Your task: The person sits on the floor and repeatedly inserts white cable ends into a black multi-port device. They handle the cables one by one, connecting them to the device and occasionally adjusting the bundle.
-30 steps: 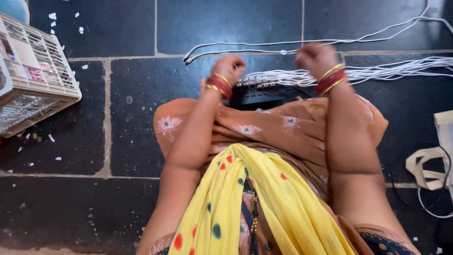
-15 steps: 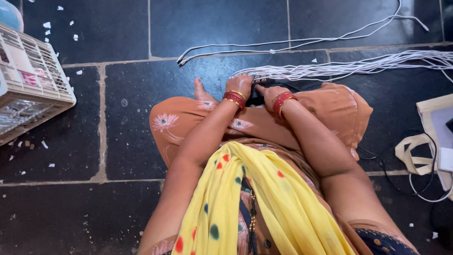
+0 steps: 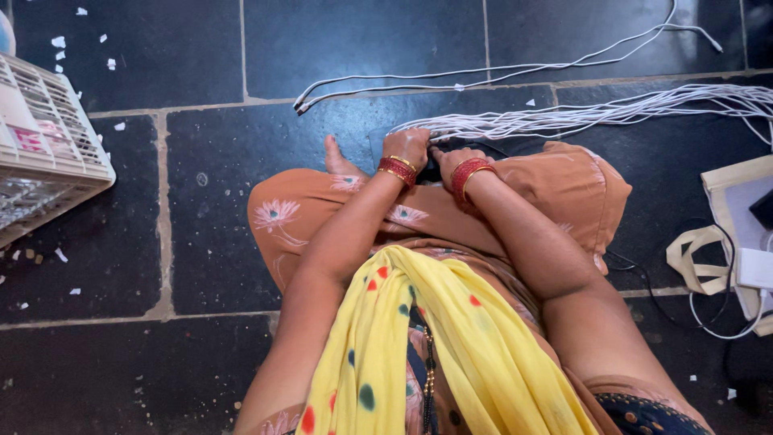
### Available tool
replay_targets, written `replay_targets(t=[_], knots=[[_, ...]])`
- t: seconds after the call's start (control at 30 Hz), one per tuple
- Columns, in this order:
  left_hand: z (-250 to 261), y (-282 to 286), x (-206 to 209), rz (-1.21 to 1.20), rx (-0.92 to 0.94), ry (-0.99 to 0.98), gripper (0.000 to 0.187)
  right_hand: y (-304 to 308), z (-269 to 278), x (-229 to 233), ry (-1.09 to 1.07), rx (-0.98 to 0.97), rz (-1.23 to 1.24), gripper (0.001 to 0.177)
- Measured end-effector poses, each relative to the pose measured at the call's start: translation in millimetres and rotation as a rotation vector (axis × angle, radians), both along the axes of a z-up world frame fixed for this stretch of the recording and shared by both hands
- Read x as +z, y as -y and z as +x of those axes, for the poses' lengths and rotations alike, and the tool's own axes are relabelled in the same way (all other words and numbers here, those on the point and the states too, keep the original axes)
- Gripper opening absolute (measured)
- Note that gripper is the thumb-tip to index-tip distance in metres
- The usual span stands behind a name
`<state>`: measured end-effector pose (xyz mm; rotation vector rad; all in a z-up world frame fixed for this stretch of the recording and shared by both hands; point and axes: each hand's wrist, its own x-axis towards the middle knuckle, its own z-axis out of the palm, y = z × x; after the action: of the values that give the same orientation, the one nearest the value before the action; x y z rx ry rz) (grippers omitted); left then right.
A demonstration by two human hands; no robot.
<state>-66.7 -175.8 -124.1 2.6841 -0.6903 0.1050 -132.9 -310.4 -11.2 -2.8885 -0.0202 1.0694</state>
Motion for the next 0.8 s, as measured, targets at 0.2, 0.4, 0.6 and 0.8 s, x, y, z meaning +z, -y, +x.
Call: replay_targets(t=[0.2,0.4,0.6,0.8], knots=[[-11,-2,24,-0.233,-0.036,0.127,0.007,4,6,-18,-0.022,0.028,-0.031,0.058],[-1,-9,74,-0.602,0.02,0.122,0.014,4,1,-14,0.037,0.023,0.0,0.066],[-3,-22,77,-0.76,0.0,-0.117,0.015,33,13,-52,0.365,0.109,0.464,0.036],[7,-31,72,-0.846,-0.063,-0.302,0.014,52,36,-58,0.117,-0.785,1.759,0.018]])
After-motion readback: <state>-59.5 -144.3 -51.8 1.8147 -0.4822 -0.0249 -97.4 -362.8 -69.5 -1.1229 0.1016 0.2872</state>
